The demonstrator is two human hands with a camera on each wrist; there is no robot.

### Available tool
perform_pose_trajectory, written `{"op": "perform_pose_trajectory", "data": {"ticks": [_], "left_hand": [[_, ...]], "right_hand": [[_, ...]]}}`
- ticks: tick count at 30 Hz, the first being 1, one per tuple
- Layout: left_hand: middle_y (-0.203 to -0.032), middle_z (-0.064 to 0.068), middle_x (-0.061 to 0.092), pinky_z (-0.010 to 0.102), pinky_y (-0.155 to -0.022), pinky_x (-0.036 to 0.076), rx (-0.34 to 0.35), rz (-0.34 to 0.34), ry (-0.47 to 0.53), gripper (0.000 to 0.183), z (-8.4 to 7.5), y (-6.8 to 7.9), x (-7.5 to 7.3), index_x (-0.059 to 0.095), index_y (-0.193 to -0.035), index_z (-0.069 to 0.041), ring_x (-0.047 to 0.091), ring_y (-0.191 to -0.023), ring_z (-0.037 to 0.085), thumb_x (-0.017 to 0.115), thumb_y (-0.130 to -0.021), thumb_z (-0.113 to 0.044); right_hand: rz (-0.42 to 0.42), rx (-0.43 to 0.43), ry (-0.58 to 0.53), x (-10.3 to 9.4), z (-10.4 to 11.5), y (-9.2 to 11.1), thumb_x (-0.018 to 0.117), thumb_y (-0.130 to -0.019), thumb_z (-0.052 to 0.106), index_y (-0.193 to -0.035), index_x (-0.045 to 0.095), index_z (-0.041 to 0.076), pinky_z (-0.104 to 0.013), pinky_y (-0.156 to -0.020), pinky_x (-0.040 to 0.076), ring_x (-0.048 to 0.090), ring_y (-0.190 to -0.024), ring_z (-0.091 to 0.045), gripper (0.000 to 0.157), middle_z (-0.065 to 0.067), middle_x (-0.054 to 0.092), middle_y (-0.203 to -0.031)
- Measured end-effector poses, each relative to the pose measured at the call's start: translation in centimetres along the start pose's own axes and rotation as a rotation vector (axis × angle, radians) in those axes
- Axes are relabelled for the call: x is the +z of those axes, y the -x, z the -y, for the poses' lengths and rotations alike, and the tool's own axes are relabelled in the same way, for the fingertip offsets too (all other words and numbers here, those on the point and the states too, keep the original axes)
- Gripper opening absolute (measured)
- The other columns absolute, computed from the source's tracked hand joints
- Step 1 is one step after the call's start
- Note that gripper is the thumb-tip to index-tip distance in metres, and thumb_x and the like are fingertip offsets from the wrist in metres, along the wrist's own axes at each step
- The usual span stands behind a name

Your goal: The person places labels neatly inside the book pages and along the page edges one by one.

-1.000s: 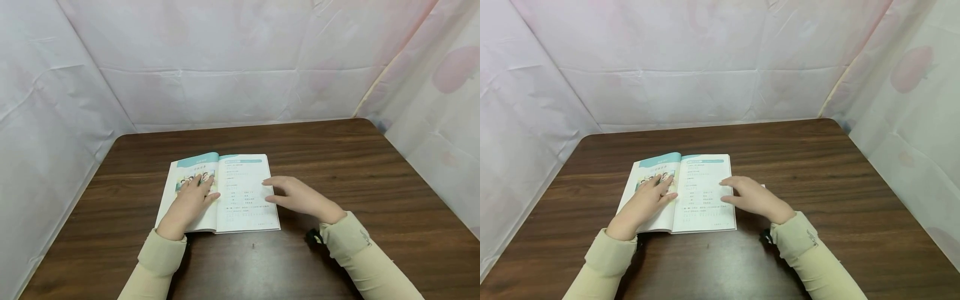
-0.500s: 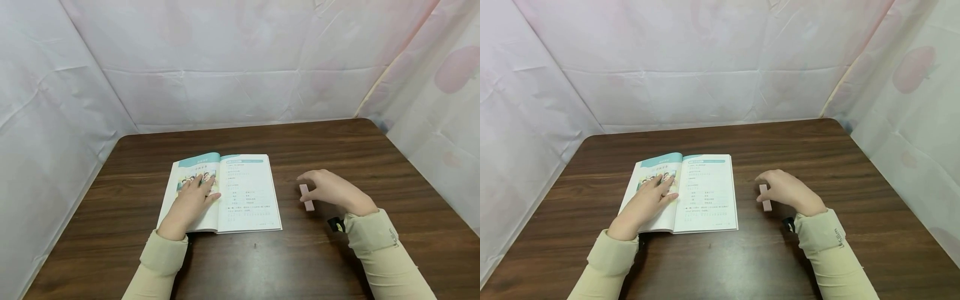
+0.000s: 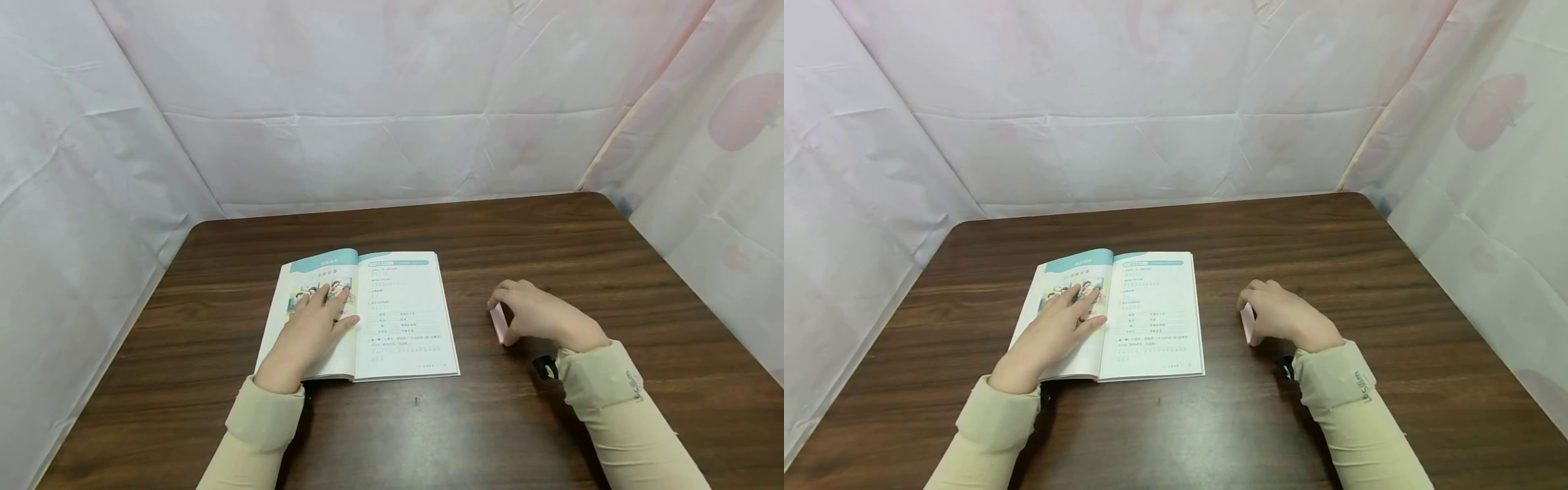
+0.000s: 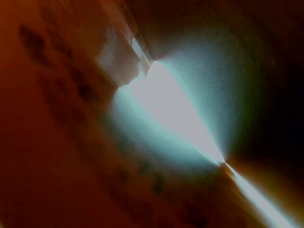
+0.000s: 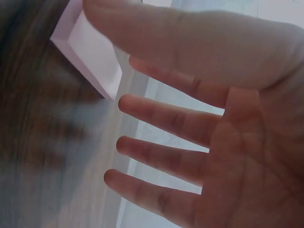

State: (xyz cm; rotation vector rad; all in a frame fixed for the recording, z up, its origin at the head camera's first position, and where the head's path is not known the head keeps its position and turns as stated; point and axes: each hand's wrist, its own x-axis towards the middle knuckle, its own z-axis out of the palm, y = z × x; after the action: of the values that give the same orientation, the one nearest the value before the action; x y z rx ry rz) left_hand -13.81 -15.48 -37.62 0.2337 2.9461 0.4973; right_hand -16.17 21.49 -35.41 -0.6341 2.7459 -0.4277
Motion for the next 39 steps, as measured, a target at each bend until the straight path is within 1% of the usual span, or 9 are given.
{"op": "perform_pose_trajectory", "data": {"ticks": [4, 11, 19, 21, 26, 30, 34, 37, 39], "left_hand": [[-0.16, 0.023, 0.027, 0.071, -0.11, 0.027, 0.001, -0.002, -0.002, 0.062, 0.01, 0.02, -0.07, 0.039, -0.154, -0.02, 0.024, -0.144, 0.055, 0.052, -0.1, -0.048], [-0.16, 0.023, 0.027, 0.071, -0.11, 0.026, 0.002, 0.001, -0.002, 0.062, 0.04, -0.04, -0.1, 0.038, -0.154, -0.02, 0.023, -0.144, 0.055, 0.052, -0.1, -0.047], [-0.161, 0.023, 0.026, 0.071, -0.111, 0.025, 0.001, 0.003, -0.003, 0.062, 0.03, -0.03, -0.07, 0.038, -0.154, -0.02, 0.023, -0.144, 0.055, 0.052, -0.1, -0.047], [-0.16, 0.023, 0.026, 0.071, -0.111, 0.025, 0.002, 0.003, -0.004, 0.062, 0.01, -0.01, -0.09, 0.038, -0.154, -0.02, 0.023, -0.144, 0.055, 0.052, -0.1, -0.047], [-0.16, 0.024, 0.027, 0.071, -0.111, 0.025, 0.007, 0.002, -0.006, 0.062, -0.05, 0.03, -0.16, 0.039, -0.154, -0.02, 0.023, -0.144, 0.055, 0.052, -0.1, -0.048], [-0.16, 0.024, 0.028, 0.071, -0.111, 0.026, 0.012, 0.002, -0.013, 0.061, -0.06, 0.06, -0.2, 0.039, -0.153, -0.019, 0.024, -0.143, 0.056, 0.051, -0.1, -0.047], [-0.16, 0.024, 0.028, 0.071, -0.111, 0.026, 0.014, 0.003, -0.016, 0.061, -0.09, 0.1, -0.2, 0.039, -0.153, -0.019, 0.024, -0.143, 0.056, 0.051, -0.101, -0.047], [-0.16, 0.024, 0.027, 0.071, -0.111, 0.026, 0.012, 0.003, -0.015, 0.061, -0.09, 0.12, -0.19, 0.039, -0.153, -0.019, 0.024, -0.143, 0.055, 0.051, -0.101, -0.048], [-0.16, 0.024, 0.027, 0.071, -0.111, 0.026, 0.012, 0.003, -0.017, 0.061, -0.09, 0.12, -0.19, 0.039, -0.153, -0.019, 0.024, -0.143, 0.055, 0.051, -0.101, -0.048]], "right_hand": [[0.0, -0.004, 0.006, 0.17, -0.22, -0.13, 0.084, -0.063, 0.009, -0.107, 0.068, 0.007, -0.045, -0.086, 0.047, 0.053, -0.106, -0.032, 0.047, -0.008, 0.061, -0.11], [0.04, -0.003, -0.021, 0.07, -0.18, -0.03, 0.087, -0.064, 0.014, -0.105, 0.067, 0.01, -0.041, -0.083, 0.046, 0.052, -0.1, -0.026, 0.046, -0.004, 0.059, -0.107], [0.046, -0.001, -0.017, -0.01, -0.11, 0.02, 0.085, -0.066, 0.013, -0.105, 0.068, 0.008, -0.041, -0.084, 0.046, 0.053, -0.102, -0.027, 0.043, -0.006, 0.06, -0.109], [0.051, 0.0, -0.012, 0.0, -0.11, 0.01, 0.086, -0.066, 0.013, -0.106, 0.068, 0.008, -0.042, -0.084, 0.046, 0.054, -0.102, -0.028, 0.044, -0.006, 0.059, -0.109], [0.071, 0.014, -0.012, 0.09, 0.0, -0.08, 0.089, -0.065, 0.016, -0.109, 0.066, 0.005, -0.041, -0.082, 0.048, 0.053, -0.097, -0.026, 0.051, -0.009, 0.057, -0.111], [0.062, 0.016, -0.011, 0.16, -0.01, -0.14, 0.088, -0.066, 0.014, -0.109, 0.067, 0.004, -0.041, -0.081, 0.048, 0.054, -0.094, -0.025, 0.049, -0.009, 0.057, -0.107], [0.045, 0.01, -0.008, 0.25, -0.2, -0.3, 0.084, -0.068, 0.012, -0.107, 0.068, 0.005, -0.042, -0.083, 0.048, 0.055, -0.097, -0.025, 0.043, -0.009, 0.058, -0.107], [0.026, -0.005, -0.006, 0.3, -0.35, -0.51, 0.082, -0.07, 0.011, -0.106, 0.068, 0.005, -0.043, -0.086, 0.048, 0.057, -0.1, -0.027, 0.04, -0.011, 0.061, -0.112], [0.014, -0.016, -0.006, 0.33, -0.41, -0.61, 0.082, -0.072, 0.012, -0.106, 0.068, 0.004, -0.046, -0.089, 0.048, 0.059, -0.105, -0.03, 0.037, -0.015, 0.062, -0.118]]}}
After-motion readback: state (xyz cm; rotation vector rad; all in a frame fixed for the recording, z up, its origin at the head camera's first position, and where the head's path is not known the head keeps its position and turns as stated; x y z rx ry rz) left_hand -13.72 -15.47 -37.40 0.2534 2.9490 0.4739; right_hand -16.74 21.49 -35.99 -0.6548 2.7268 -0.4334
